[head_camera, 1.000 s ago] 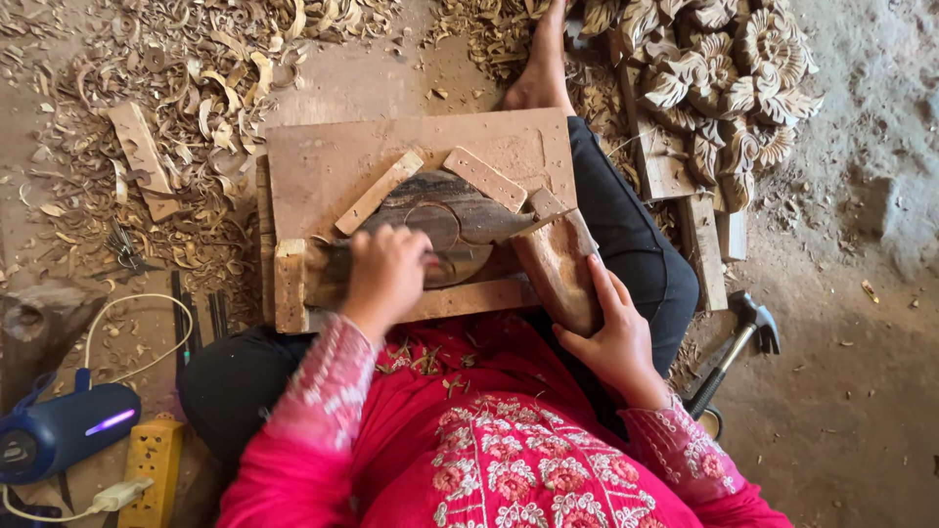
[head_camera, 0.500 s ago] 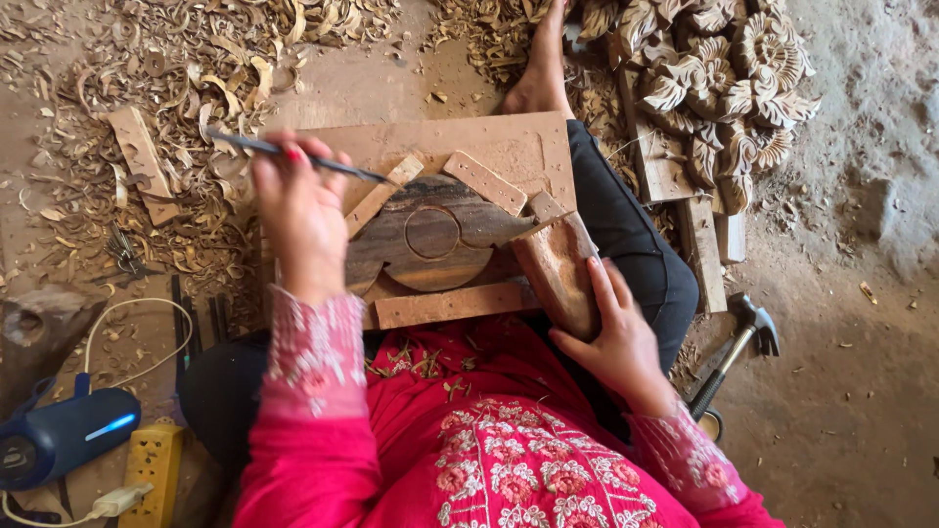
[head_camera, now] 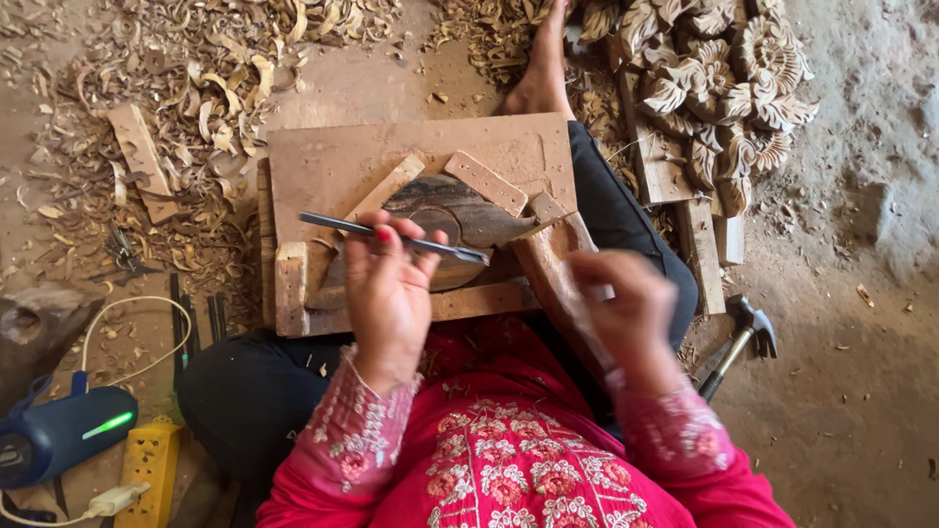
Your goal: The person carves a decorative pattern into a piece of wood using a chisel and a wooden mallet. They repeatedly strike the chisel to shape the wood, creating curved and circular designs.
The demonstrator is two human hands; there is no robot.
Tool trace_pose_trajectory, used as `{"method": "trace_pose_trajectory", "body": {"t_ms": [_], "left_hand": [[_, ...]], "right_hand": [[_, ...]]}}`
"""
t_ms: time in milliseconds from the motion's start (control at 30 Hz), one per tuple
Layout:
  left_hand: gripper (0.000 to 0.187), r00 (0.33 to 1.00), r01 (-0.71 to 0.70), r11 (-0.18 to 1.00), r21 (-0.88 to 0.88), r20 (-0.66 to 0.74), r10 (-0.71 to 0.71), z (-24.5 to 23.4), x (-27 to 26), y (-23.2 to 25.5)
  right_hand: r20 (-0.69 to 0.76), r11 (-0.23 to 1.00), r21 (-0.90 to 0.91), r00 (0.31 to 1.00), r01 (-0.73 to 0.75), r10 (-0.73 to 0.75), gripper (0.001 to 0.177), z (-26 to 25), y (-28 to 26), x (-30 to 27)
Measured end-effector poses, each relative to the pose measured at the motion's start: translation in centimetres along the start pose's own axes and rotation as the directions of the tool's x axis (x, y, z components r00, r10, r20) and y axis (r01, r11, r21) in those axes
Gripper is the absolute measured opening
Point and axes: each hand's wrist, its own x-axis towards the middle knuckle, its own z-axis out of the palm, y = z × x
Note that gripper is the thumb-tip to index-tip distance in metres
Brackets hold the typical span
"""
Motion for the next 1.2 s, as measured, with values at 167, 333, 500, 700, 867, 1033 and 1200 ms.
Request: {"method": "trace_pose_trajectory", "body": {"t_ms": [167,333,500,700,867,1033,1200], "left_hand": [[0.016,0.984,-0.167,0.977,0.132,0.091,0.155,-2.5,1.6,-0.6],[0.011,0.925,-0.341,0.676,0.653,0.361,0.118,-4.4,3.7,-1.3],[0.008,0.925,-0.34,0.1,0.935,0.352,-0.145,-5.0,7.0,1.0],[0.006,0.795,-0.502,0.178,0.846,0.533,-0.291,-1.0,12.7,-1.2],[0.01,0.631,-0.633,-0.031,0.774,0.492,-0.6,2.4,15.6,-5.2],[0.009,0.412,-0.841,-0.064,0.537,0.56,-0.719,3.4,17.0,-7.2],[0.019,0.325,-0.862,-0.026,0.507,0.513,-0.795,3.3,17.7,-8.5]], "right_hand": [[-0.158,0.908,-0.336,0.966,-0.249,0.207,0.076,-2.6,3.8,-1.3],[0.268,0.919,-0.189,0.882,-0.347,0.388,0.099,-0.4,3.6,-5.2],[0.269,0.861,-0.169,0.818,-0.48,0.509,0.107,0.8,3.4,-7.0],[0.259,0.852,-0.214,0.813,-0.478,0.521,0.11,1.1,3.1,-6.4],[0.288,0.803,-0.245,0.75,-0.543,0.595,0.112,1.0,2.8,-6.3],[0.311,0.803,-0.214,0.741,-0.556,0.596,0.116,0.8,3.1,-6.0],[0.324,0.781,-0.191,0.713,-0.595,0.622,0.109,0.8,2.7,-6.1]]}}
